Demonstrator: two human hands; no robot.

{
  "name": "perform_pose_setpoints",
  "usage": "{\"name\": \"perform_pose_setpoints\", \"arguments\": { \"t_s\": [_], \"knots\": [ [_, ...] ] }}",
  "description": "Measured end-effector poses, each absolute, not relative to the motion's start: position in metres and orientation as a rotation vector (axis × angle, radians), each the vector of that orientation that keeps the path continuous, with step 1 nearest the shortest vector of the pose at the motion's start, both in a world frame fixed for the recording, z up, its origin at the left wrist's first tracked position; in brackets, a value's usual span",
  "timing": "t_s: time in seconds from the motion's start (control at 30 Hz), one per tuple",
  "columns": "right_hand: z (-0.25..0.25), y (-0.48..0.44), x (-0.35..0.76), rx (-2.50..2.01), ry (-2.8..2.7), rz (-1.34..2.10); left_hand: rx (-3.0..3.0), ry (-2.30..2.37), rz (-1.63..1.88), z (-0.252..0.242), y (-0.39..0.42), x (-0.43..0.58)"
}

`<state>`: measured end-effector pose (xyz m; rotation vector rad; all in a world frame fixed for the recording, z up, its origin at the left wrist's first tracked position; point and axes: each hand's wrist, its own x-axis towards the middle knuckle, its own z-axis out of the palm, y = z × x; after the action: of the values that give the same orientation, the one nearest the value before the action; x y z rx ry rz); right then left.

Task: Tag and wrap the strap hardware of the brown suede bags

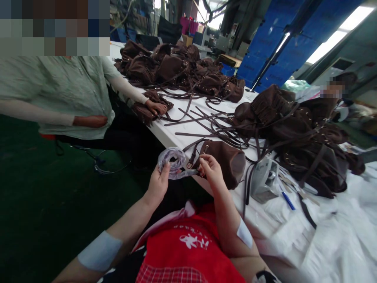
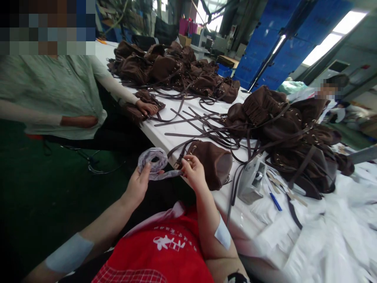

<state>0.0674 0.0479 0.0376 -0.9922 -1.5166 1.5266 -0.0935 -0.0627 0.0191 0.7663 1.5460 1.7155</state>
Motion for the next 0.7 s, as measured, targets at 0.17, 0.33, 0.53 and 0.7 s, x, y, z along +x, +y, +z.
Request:
{"name": "perform_pose_setpoints", "arguments": {
  "t_s": [0.17,0.33,0.53,0.7],
  "knots": [
    [0.026,0.069,0.091,-1.194,-1.834,1.167,0.595,1.610,1.694,0.006,-0.062,-0.109],
    [0.010,0.071,0.100,-1.191,-1.979,1.094,0.630,1.679,1.431,-0.011,-0.072,-0.124],
    [0.024,0.057,0.124,-1.060,-1.857,1.587,0.638,1.462,1.078,-0.014,-0.084,-0.120],
    [0.007,0.023,0.131,-0.896,-2.118,2.208,0.580,1.349,1.024,-0.016,-0.087,-0.108]
  ]
}}
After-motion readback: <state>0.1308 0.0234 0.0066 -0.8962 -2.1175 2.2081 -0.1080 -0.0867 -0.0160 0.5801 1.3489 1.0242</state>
